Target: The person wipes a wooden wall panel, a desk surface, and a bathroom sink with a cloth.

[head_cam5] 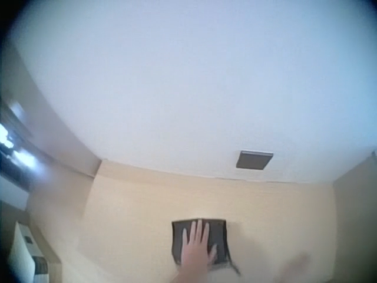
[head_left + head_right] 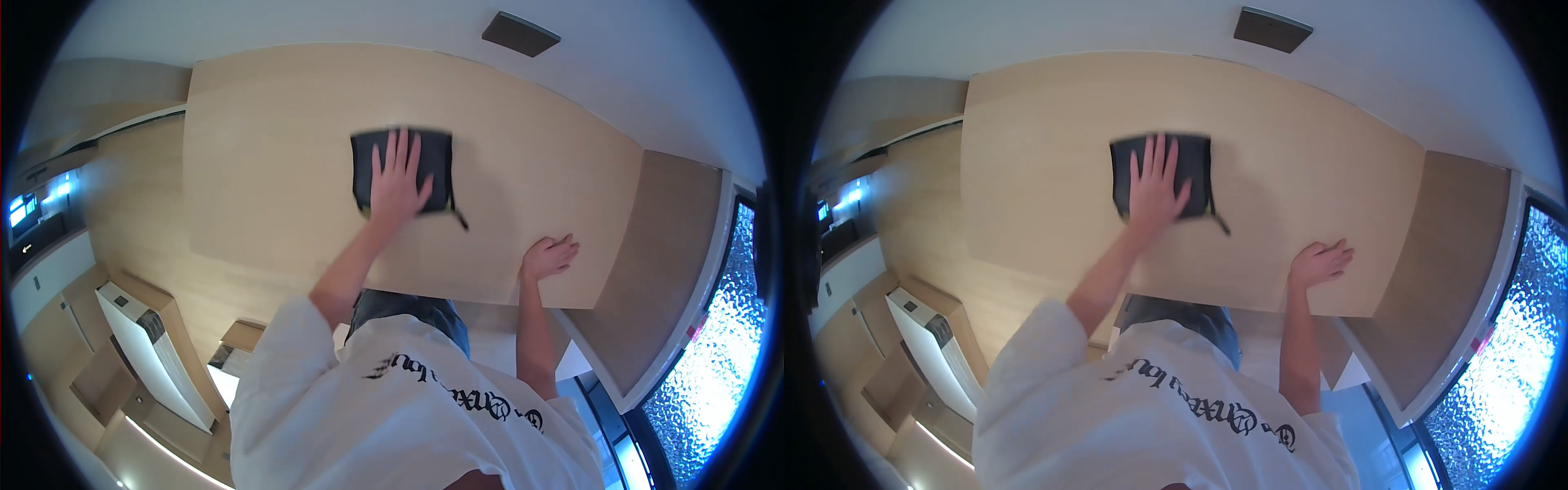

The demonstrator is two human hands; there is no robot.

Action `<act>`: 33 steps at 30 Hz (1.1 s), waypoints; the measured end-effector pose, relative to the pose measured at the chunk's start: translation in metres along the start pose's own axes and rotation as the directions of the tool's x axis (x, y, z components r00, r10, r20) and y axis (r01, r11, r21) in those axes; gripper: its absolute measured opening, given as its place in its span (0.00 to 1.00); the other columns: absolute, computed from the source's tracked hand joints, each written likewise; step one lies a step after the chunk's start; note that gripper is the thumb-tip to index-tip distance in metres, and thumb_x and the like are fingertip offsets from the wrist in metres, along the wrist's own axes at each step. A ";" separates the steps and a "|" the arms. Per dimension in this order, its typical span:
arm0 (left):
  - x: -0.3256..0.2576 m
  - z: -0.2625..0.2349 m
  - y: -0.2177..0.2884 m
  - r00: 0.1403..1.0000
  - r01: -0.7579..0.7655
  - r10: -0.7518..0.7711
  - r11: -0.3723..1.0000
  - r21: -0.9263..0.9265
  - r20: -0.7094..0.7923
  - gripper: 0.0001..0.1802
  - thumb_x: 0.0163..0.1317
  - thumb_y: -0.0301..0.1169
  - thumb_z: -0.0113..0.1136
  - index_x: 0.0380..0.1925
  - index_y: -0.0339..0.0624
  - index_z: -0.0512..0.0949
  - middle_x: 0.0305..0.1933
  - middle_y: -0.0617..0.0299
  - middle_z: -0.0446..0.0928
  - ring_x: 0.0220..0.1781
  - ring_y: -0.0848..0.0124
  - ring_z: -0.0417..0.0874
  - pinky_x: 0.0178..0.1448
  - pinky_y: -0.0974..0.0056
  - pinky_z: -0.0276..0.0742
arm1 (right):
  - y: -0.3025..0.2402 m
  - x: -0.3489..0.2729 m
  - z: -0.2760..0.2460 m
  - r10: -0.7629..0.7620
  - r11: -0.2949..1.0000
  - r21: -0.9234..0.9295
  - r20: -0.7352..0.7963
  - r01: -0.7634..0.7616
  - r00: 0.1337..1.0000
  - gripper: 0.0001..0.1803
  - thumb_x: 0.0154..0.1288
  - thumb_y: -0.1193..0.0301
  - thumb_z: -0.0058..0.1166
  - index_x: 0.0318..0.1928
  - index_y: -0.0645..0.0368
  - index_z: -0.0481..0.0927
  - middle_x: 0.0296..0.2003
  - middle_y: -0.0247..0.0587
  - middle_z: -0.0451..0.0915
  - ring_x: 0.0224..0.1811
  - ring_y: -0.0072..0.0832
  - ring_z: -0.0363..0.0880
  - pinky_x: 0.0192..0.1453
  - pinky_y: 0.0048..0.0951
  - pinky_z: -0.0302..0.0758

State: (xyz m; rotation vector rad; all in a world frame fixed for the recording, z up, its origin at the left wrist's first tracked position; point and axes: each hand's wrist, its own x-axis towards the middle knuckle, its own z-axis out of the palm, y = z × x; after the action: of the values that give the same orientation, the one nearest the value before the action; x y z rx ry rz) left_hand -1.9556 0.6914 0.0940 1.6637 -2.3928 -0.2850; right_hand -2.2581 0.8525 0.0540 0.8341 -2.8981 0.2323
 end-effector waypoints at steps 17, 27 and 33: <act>0.054 0.060 0.093 0.958 0.133 -0.121 0.991 0.030 -0.260 0.39 0.63 0.50 0.51 0.69 0.39 0.61 0.76 0.45 0.53 0.77 0.46 0.50 0.75 0.37 0.45 | 0.008 0.001 0.014 -0.047 0.997 -0.059 -0.006 0.046 0.999 0.33 0.68 0.60 0.38 0.71 0.59 0.57 0.72 0.66 0.51 0.77 0.55 0.43 0.73 0.64 0.42; -0.181 0.046 0.199 0.974 0.225 -0.225 0.974 -0.024 0.019 0.44 0.60 0.47 0.57 0.72 0.39 0.57 0.78 0.46 0.49 0.79 0.47 0.47 0.76 0.39 0.45 | 0.032 0.009 -0.011 -0.163 0.971 0.210 0.216 0.117 0.963 0.42 0.62 0.56 0.54 0.73 0.58 0.54 0.73 0.67 0.46 0.77 0.59 0.40 0.72 0.69 0.40; -0.101 0.060 0.194 0.923 0.345 -0.339 0.939 0.001 -0.184 0.43 0.61 0.47 0.55 0.70 0.30 0.56 0.76 0.40 0.51 0.78 0.44 0.49 0.75 0.38 0.46 | 0.125 0.067 -0.012 -0.180 0.945 0.286 0.056 0.157 0.982 0.37 0.64 0.61 0.51 0.70 0.63 0.58 0.72 0.64 0.52 0.77 0.55 0.44 0.75 0.58 0.43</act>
State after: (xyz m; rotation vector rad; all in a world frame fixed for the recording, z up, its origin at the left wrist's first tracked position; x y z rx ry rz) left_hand -2.1124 0.8553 0.0840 2.0259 -1.9803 -0.1396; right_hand -2.3810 0.9242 0.0615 1.1553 -2.8859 0.6167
